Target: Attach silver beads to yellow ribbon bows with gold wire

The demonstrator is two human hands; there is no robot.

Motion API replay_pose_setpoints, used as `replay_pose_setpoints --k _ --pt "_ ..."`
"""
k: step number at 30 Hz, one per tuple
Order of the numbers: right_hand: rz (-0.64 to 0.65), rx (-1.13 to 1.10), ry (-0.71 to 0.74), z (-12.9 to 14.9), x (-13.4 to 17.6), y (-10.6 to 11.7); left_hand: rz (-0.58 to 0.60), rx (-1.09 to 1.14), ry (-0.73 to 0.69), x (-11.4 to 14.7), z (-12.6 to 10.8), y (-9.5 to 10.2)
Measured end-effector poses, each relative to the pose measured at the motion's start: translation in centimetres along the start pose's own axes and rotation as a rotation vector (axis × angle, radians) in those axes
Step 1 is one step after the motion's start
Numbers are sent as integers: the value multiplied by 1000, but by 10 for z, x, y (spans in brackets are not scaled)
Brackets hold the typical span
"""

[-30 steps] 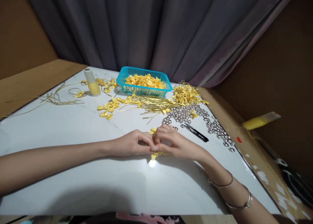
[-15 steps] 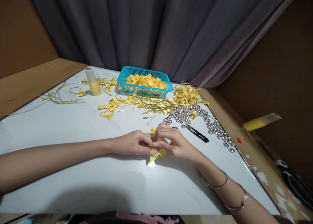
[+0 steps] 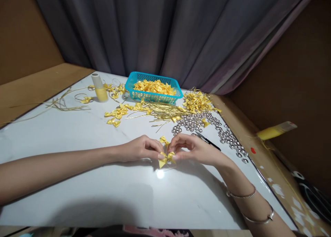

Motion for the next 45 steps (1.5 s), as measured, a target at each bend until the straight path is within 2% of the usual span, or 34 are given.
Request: replay_pose_setpoints --k 6,10,14,20,24,35,40,45 --pt "73 -109 -164 3 5 -12 -56 -64 -49 1 1 1" --pt "47 -85 -192 3 5 -9 -87 -121 -97 1 1 1" --pt "5 55 -116 5 5 -3 -91 -139 -105 1 2 2" --pt "-125 264 130 12 6 -7 -74 -154 -110 2 0 3" --pt "-143 346 180 14 6 -12 -64 -151 -107 2 0 3" --pt "-112 334 43 14 8 -10 -57 -223 -197 3 2 1" --pt "-165 282 -44 13 8 -10 -98 -281 -181 3 2 0" --pt "-227 232 -64 10 8 -12 -126 -326 -143 3 1 -1"
Point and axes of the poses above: each hand's wrist, its own x-axis away from the middle knuckle, its own y-axis out of the back of the hand, z = x × y, the point moved 1 cm from there along -x, towards the middle knuckle, and after that the axes turned 13 degrees about -z, right-handed, at the moved point
